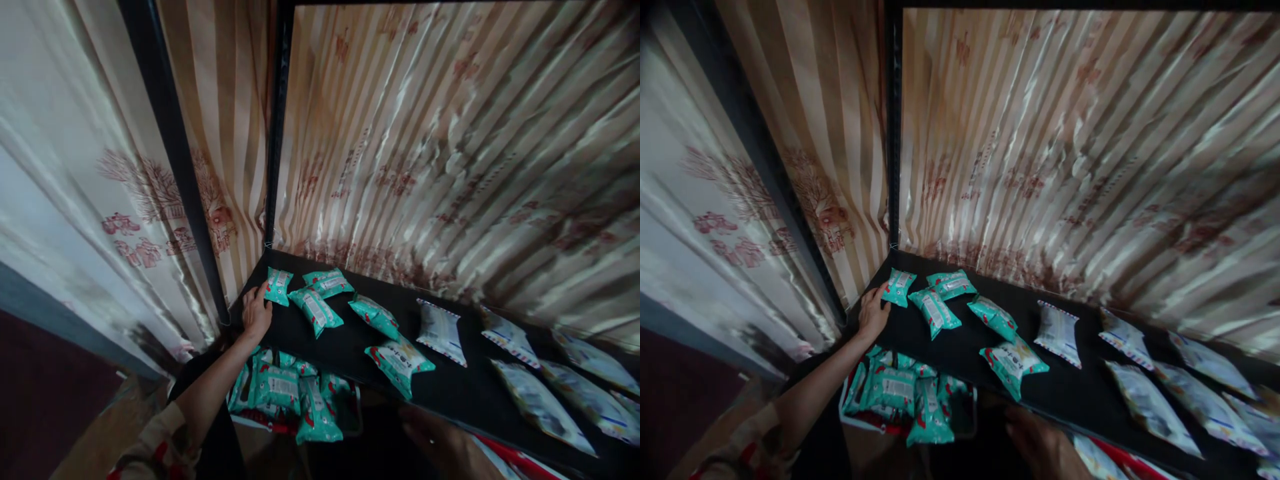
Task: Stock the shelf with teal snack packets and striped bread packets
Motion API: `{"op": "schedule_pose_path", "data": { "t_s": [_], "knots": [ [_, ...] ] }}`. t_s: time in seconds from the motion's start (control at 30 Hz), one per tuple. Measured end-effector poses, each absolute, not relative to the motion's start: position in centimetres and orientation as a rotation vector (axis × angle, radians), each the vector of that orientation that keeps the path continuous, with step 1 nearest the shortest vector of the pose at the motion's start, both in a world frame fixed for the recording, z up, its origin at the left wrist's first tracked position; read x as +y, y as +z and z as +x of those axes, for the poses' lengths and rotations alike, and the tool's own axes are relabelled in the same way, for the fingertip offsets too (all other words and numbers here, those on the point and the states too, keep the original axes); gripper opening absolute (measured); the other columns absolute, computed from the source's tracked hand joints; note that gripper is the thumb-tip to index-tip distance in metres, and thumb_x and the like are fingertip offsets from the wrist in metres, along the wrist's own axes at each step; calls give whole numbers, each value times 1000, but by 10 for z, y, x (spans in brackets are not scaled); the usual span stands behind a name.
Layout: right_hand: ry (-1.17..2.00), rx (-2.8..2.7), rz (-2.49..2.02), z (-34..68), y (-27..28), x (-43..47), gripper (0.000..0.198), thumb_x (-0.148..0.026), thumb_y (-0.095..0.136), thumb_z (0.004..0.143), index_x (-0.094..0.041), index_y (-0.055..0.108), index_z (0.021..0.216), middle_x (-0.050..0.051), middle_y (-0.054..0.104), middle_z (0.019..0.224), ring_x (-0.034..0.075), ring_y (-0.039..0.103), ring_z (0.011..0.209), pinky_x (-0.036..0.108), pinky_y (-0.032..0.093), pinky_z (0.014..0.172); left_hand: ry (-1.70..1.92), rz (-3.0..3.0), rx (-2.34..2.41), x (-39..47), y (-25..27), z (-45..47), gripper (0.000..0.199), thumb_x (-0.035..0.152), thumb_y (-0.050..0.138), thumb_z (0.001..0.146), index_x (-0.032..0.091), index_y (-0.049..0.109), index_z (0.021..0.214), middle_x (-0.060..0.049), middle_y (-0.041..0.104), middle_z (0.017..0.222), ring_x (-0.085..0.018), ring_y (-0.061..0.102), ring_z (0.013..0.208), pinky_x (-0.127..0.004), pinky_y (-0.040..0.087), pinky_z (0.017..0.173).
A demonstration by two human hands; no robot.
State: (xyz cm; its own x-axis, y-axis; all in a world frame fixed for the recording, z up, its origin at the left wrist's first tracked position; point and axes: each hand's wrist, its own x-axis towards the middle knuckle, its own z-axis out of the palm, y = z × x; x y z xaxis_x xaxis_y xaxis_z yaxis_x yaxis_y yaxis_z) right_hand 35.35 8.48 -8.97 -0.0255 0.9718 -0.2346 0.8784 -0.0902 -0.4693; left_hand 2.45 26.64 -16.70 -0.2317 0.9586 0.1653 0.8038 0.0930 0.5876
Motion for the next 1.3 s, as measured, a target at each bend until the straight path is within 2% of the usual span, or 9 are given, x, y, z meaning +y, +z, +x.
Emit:
{"op": "schedule_pose_path", "data": {
  "t_s": [0.07, 0.17, 0.3, 0.5, 0.7, 0.9, 1.0, 1.13, 1.3],
  "knots": [
    [903, -2109, -1915, 338, -85, 111, 40, -53, 38, 85, -30, 69, 95, 5, 72, 91, 24, 68, 84, 32, 55, 74, 926, 1744, 2076, 273, -169, 27, 49, 14, 52, 80, 26, 51, 127, -8, 55, 115, -23, 50, 112, -36, 44, 96],
    [1004, -2214, -1780, 310, -74, 144, 42, -46, 34, 90, -22, 68, 99, 7, 71, 92, 21, 67, 82, 28, 53, 72, 1093, 1731, 2019, 284, -168, 28, 43, 16, 52, 81, 23, 54, 123, -8, 57, 108, -22, 54, 106, -36, 45, 95],
    [1010, -2196, -1688, 283, -68, 190, 41, -42, 41, 88, -21, 58, 119, 6, 70, 96, 20, 66, 83, 30, 52, 74, 1351, 1735, 1980, 300, -156, 26, 34, 24, 56, 80, 17, 59, 113, -12, 55, 113, -25, 53, 109, -40, 46, 94],
    [867, -2065, -1480, 260, -92, 272, 51, -35, 51, 82, -21, 46, 131, 10, 64, 115, 23, 61, 104, 39, 50, 90, 1448, 1722, 1746, 322, -142, 22, 29, 27, 54, 81, 16, 57, 108, -10, 60, 107, -20, 61, 93, -30, 55, 74],
    [906, -1944, -1405, 233, -111, 328, 64, -31, 57, 80, -23, 34, 139, 12, 54, 128, 22, 60, 107, 37, 54, 82, 1466, 1898, 1688, 317, -140, 19, 28, 27, 51, 84, 21, 56, 111, -8, 61, 111, -20, 56, 108, -33, 46, 96],
    [954, -2049, -1319, 210, -114, 352, 83, -29, 69, 71, -27, 28, 142, 12, 40, 142, 28, 41, 128, 45, 46, 94, 1585, 1859, 1560, 313, -137, 16, 29, 36, 51, 85, 19, 57, 108, -8, 62, 105, -20, 59, 102, -34, 47, 92],
    [919, -2093, -1291, 200, -113, 358, 82, -30, 72, 69, -23, 32, 140, 13, 44, 139, 28, 45, 124, 46, 42, 97, 1614, 1799, 1506, 316, -140, 20, 31, 36, 52, 85, 19, 55, 110, -8, 62, 108, -20, 59, 103, -34, 48, 91],
    [980, -2101, -1338, 193, -113, 365, 60, -32, 72, 71, -19, 49, 125, 8, 65, 112, 23, 62, 99, 41, 48, 87, 1641, 1581, 1422, 327, -149, 29, 42, 37, 55, 84, 19, 47, 121, -9, 62, 113, -19, 61, 100, -32, 52, 84],
    [1010, -1892, -1424, 193, -121, 377, 46, -40, 69, 72, -17, 55, 109, 6, 68, 98, 21, 64, 90, 37, 51, 80, 1701, 1387, 1298, 342, -161, 39, 58, 38, 56, 84, 18, 33, 133, -13, 56, 122, -20, 59, 106, -32, 52, 86]
  ]
}}
